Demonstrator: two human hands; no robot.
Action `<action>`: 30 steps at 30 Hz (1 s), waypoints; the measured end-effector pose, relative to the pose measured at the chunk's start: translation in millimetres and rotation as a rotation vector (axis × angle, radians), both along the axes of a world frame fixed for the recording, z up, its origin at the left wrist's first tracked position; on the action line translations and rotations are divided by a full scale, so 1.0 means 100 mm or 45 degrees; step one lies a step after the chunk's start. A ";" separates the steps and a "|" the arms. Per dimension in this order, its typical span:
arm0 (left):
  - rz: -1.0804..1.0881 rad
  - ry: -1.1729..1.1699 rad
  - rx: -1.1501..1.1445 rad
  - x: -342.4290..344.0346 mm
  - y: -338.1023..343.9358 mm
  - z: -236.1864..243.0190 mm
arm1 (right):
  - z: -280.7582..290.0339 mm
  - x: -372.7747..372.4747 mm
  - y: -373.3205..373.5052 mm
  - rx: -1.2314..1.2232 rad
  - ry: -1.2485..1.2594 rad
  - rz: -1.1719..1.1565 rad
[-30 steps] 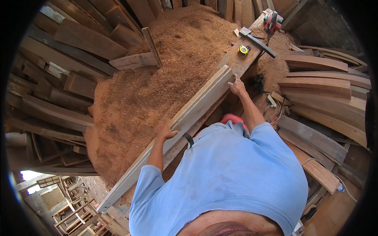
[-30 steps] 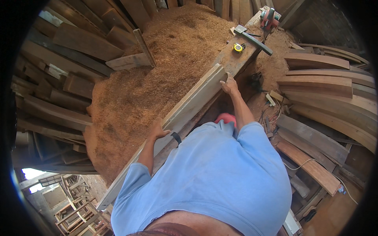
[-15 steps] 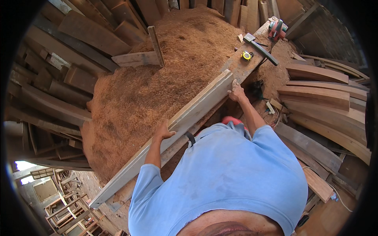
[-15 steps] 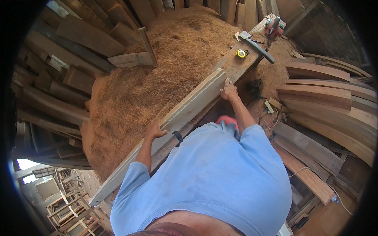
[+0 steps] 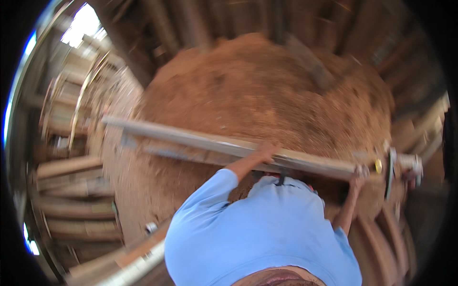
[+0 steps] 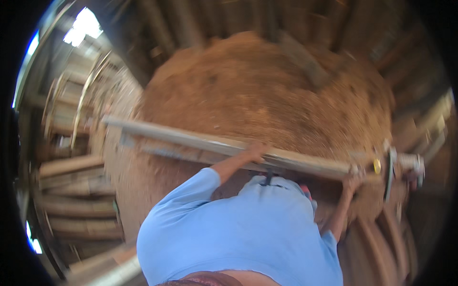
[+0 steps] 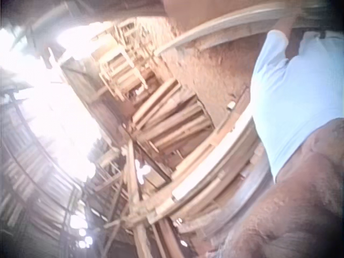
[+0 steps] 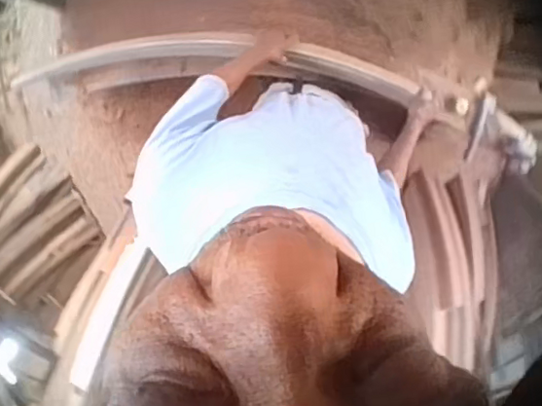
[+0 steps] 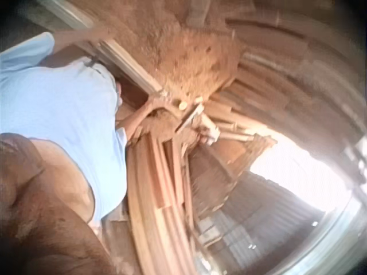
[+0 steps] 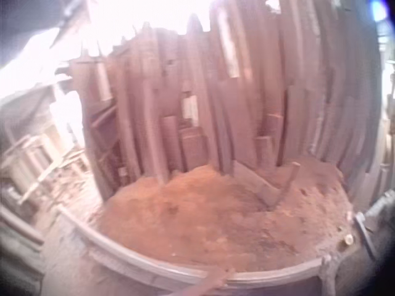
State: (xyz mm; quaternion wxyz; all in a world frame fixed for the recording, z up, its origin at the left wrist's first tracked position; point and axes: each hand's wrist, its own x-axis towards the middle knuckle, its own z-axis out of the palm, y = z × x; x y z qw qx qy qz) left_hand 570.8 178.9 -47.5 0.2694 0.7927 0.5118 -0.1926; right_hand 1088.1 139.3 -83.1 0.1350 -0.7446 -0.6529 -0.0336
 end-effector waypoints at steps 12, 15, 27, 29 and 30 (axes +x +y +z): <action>0.088 -0.429 0.547 0.05 -0.64 -0.05 | 0.75 -3.76 0.83 -0.902 0.357 1.195; 0.643 -1.214 0.792 0.06 -0.83 -1.09 | 0.86 -4.70 0.42 -1.007 0.413 1.380; -0.037 -1.169 1.198 -0.46 -1.13 -0.21 | 0.91 -5.26 0.36 -1.393 0.050 1.186; 0.013 -1.221 1.063 -0.45 -1.17 -0.02 | 0.77 -5.15 0.42 -1.341 0.149 1.163; 0.069 -1.261 0.942 -0.47 -1.22 0.08 | 0.68 -5.06 0.43 -1.265 0.241 1.198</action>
